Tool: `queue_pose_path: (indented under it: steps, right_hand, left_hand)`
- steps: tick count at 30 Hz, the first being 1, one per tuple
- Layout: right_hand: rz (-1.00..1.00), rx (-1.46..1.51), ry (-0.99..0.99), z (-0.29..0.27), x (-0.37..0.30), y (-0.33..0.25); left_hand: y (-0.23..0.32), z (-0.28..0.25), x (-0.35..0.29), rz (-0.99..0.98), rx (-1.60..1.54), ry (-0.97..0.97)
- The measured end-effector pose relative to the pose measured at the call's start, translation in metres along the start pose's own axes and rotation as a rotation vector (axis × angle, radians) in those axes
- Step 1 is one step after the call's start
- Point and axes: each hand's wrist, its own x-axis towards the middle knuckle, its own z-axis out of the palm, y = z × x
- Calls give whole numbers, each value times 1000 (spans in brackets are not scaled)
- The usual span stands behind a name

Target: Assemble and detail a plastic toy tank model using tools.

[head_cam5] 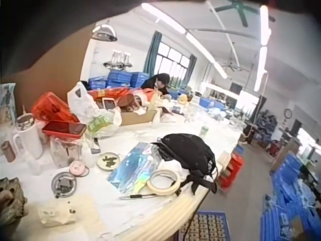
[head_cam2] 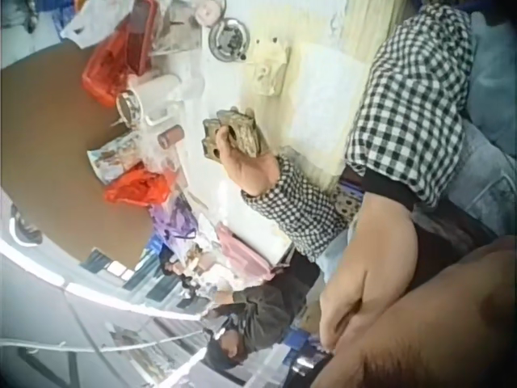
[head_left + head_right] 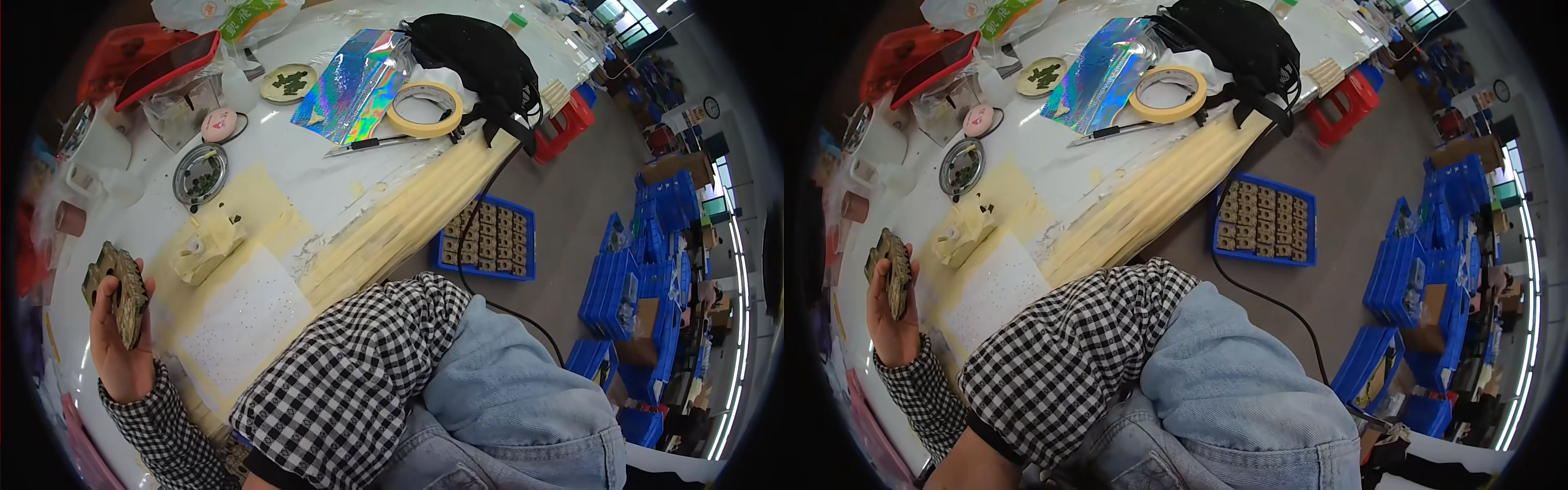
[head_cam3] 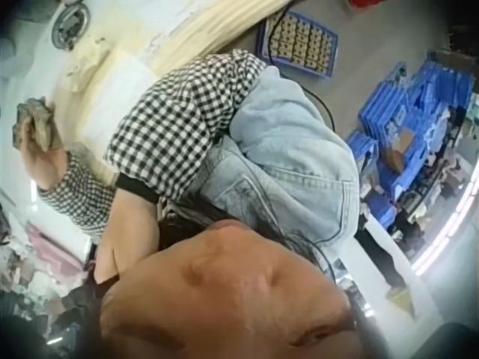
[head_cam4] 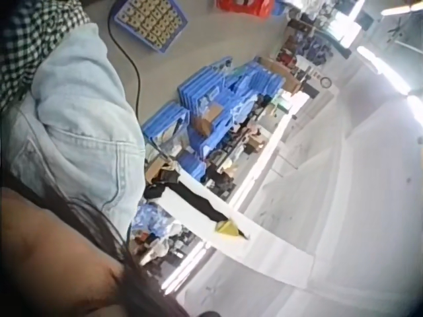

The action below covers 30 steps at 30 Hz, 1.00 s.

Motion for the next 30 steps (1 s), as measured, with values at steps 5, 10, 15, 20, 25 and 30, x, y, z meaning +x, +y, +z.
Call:
queue_pose_path:
  steps: [5, 10, 15, 20, 25, 30]
  right_hand:
    - [53, -9, -3, -2, 2, -3]
    - [192, -34, 1, -11, 0, -9]
    - [490, -32, 403, -30, -33, -34]
    - [474, -620, 977, -29, -88, -75]
    - [669, -939, 1316, 2, -133, -118]
    - [684, -888, 1215, -7, -159, -116]
  left_hand:
    - [0, 2, 3, -43, -26, 41]
    - [5, 0, -1, -55, -52, -63]
    - [3, 2, 1, -121, -69, 96]
    - [7, 5, -5, -141, -158, 142]
    - [3, -1, -2, -171, -132, 57]
    - [-1, -8, -2, -154, -120, 30]
